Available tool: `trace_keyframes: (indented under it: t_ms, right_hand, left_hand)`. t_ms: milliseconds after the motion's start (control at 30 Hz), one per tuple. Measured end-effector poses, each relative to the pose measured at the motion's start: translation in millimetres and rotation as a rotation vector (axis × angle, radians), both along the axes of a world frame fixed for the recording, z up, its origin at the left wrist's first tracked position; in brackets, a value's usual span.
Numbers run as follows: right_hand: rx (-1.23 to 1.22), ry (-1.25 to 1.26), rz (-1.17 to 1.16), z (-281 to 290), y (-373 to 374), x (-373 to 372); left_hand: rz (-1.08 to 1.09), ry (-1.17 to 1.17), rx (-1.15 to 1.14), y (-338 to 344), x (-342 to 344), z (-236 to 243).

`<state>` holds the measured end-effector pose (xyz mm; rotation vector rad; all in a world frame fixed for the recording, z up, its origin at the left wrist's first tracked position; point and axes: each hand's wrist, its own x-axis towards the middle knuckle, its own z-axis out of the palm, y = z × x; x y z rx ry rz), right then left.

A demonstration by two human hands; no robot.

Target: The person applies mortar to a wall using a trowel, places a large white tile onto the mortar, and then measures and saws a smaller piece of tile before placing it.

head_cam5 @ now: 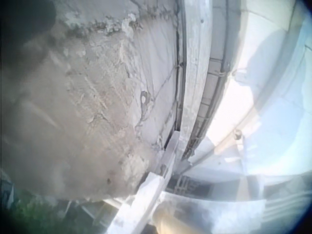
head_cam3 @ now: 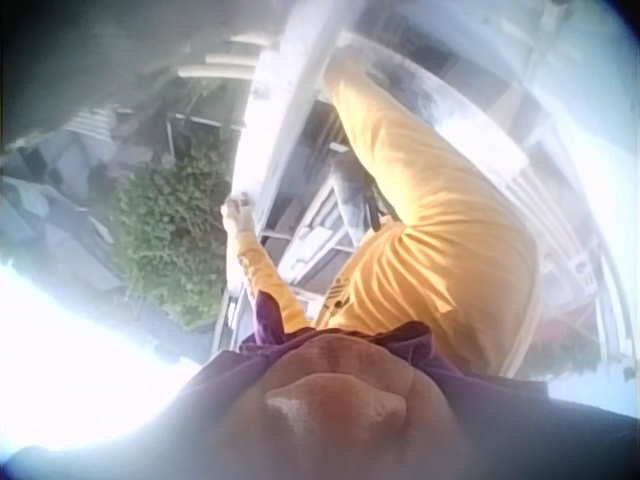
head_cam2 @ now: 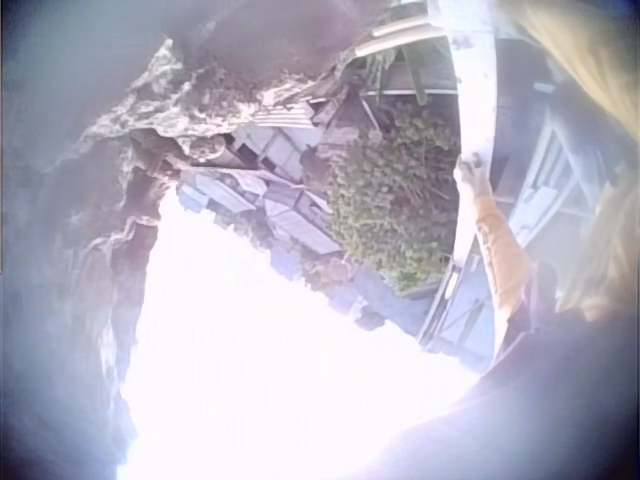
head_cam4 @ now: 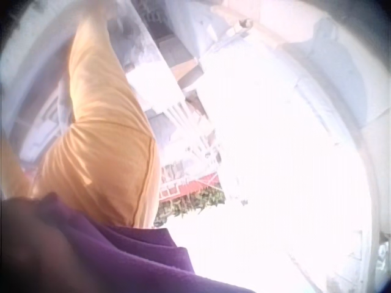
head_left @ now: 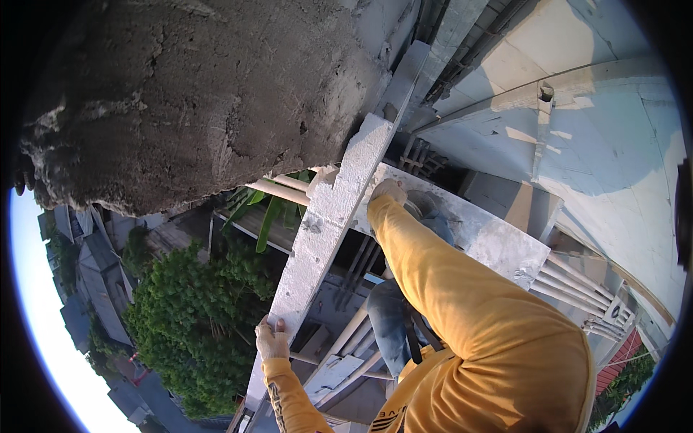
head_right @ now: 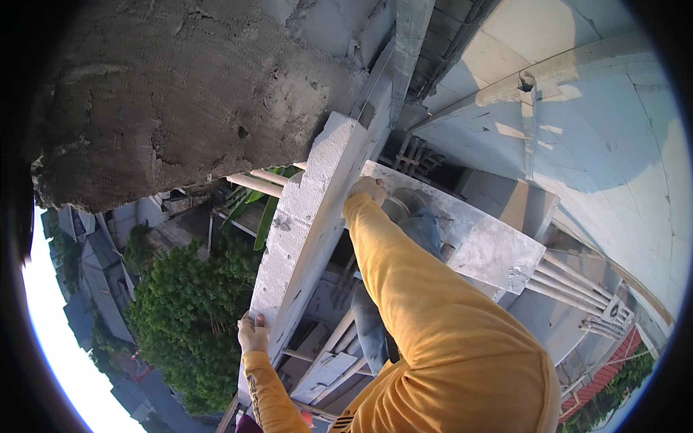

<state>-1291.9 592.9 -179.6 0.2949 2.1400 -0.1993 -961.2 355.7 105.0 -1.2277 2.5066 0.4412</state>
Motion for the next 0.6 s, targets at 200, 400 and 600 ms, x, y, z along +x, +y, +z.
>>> trace_keyframes:
  t_ms: [200, 400, 600]
  right_hand:
    - [-0.002, 0.402, 0.484, 2, 8, 14]
    - [-0.325, 0.777, -0.101, 39, 184, -7]
    - [-0.817, 0.901, 0.375, 268, 152, 14]
  left_hand:
    - [0.014, 0.000, 0.005, -4, 14, 6]
    - [-0.010, -0.068, 0.036, 8, -30, 6]
    - [-0.022, -0.095, 0.012, -3, -10, 13]
